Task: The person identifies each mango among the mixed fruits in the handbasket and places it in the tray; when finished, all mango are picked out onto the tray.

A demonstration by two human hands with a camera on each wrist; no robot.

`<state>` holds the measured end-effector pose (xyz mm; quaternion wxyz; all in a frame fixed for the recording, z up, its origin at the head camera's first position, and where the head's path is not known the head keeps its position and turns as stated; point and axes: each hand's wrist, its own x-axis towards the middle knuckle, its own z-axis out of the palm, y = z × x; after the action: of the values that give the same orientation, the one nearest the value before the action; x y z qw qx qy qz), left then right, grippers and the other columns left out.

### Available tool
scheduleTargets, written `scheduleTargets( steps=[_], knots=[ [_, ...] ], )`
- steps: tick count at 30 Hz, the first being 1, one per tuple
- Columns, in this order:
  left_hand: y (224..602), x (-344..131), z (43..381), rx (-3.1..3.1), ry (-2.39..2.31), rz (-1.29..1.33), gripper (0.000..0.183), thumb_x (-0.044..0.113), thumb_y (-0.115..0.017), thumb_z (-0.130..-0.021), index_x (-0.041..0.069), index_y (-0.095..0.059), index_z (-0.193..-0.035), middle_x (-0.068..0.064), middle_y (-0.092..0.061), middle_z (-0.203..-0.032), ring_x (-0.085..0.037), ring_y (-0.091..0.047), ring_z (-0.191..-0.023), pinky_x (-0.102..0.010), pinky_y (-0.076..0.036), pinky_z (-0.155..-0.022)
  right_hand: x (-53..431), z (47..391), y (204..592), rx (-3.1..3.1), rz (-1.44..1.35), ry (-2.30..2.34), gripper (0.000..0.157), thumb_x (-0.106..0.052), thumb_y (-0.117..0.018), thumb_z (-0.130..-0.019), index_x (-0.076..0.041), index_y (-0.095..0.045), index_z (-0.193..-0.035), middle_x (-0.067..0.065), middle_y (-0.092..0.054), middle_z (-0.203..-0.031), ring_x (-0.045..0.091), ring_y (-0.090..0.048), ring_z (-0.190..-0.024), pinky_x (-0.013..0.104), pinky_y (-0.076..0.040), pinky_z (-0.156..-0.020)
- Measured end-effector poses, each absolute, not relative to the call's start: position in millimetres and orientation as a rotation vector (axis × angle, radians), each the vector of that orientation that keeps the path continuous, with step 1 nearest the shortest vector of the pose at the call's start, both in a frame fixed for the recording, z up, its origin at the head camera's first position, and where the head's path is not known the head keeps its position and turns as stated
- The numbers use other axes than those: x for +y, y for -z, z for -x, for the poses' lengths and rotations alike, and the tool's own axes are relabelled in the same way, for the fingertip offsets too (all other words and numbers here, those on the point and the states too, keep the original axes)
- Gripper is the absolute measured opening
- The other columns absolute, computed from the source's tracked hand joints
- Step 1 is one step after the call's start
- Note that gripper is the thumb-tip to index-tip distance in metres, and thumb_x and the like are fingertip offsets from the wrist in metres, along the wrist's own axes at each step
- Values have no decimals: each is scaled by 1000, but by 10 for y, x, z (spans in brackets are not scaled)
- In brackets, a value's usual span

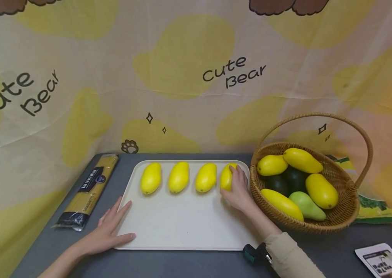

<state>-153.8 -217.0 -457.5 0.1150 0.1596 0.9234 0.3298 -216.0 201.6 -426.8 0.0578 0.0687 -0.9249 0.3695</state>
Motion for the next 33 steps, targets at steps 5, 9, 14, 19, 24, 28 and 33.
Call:
scheduleTargets(
  steps=[5,9,14,19,24,28,33],
  knots=[
    [4572,-2172,1526,2701,-968,-463,100,52,-71,-83,5,-20,-155,-27,10,-158,-53,3,-141,-70,5,-104,2032,2131,4271,-2842,-195,-1152,83,-8,-64,-83,7,-16,-149,34,-2,-154,50,-4,-140,62,-8,-112],
    [4565,-2173,1523,2699,-964,-459,100,52,-70,-83,5,-20,-155,-27,10,-158,-53,3,-141,-70,5,-104,2044,2123,4279,-2851,-195,-1164,86,-9,-62,-84,8,-10,-150,34,2,-154,50,-2,-141,62,-7,-112],
    [4567,-2167,1531,2712,-951,-457,100,52,-70,-83,6,-20,-155,-27,10,-158,-53,3,-141,-70,4,-104,2034,2095,4257,-2841,-212,-1131,89,-11,-64,-83,9,-8,-150,35,3,-154,50,1,-141,62,-4,-112],
    [4562,-2168,1534,2713,-946,-456,100,53,-70,-82,6,-20,-155,-28,10,-158,-54,3,-140,-70,4,-104,1994,2038,4216,-2828,-242,-1078,93,-15,-68,-83,10,-8,-150,35,5,-154,50,3,-141,63,-1,-112],
    [4564,-2163,1544,2707,-950,-457,100,52,-70,-83,6,-19,-156,-27,10,-158,-55,4,-140,-71,5,-103,1965,1932,4137,-2827,-301,-1060,96,-17,-70,-84,7,-6,-151,33,7,-155,50,3,-142,65,-4,-111],
    [4571,-2156,1542,2706,-953,-462,100,52,-70,-83,5,-19,-155,-28,10,-158,-54,4,-140,-70,4,-103,1958,1768,4000,-2822,-405,-1047,97,-19,-72,-85,4,-6,-152,29,7,-157,48,4,-143,67,-5,-110],
    [4578,-2162,1523,2720,-958,-469,99,51,-70,-83,5,-20,-155,-28,9,-158,-54,3,-140,-70,4,-103,1998,1486,3719,-2787,-582,-1133,92,-20,-74,-87,0,-12,-153,23,3,-159,44,-6,-144,65,-22,-108]
  ],
)
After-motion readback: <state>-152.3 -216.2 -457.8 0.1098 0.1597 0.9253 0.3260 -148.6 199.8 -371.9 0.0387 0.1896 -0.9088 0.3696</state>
